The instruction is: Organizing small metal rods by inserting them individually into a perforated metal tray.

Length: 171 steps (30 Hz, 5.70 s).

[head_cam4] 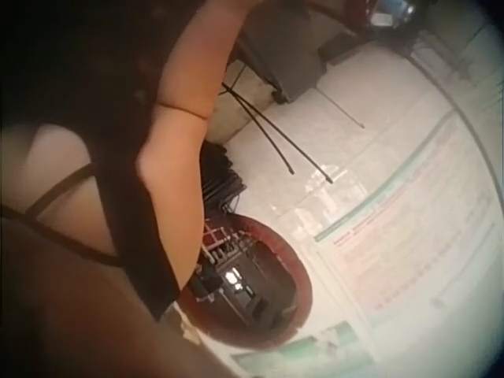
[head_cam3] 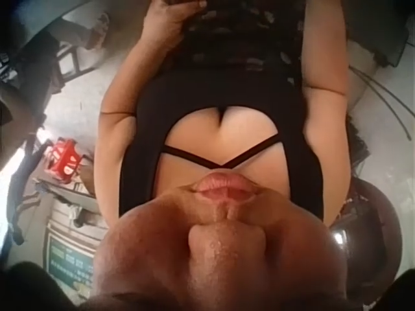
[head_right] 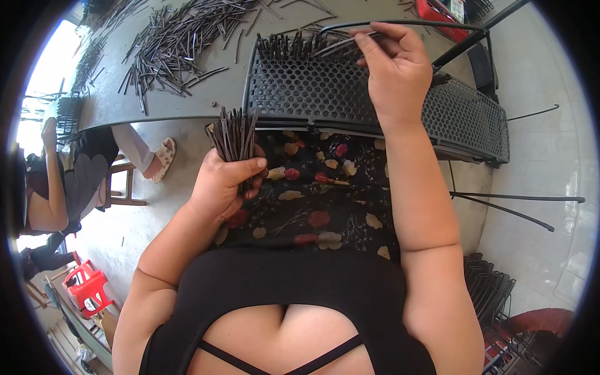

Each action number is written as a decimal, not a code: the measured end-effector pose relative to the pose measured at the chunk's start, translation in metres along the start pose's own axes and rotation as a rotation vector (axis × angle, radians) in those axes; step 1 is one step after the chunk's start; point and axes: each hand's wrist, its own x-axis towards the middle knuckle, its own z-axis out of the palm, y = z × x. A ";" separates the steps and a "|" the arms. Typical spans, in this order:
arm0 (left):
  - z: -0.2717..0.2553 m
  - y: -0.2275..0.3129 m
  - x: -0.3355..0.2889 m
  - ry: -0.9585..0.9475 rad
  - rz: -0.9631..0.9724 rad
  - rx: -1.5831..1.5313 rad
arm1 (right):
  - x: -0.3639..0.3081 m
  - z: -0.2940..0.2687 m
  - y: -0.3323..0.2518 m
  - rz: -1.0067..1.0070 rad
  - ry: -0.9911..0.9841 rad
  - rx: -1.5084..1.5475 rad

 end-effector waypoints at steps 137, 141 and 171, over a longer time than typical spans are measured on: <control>0.015 -0.007 0.012 0.024 -0.025 0.040 | 0.019 0.008 -0.037 -0.331 -0.175 -0.666; 0.014 -0.008 0.013 0.038 -0.029 0.049 | 0.017 0.005 -0.031 -0.345 -0.188 -0.658; 0.019 -0.008 0.016 0.029 -0.033 0.081 | 0.029 -0.010 0.013 -0.343 -0.204 0.414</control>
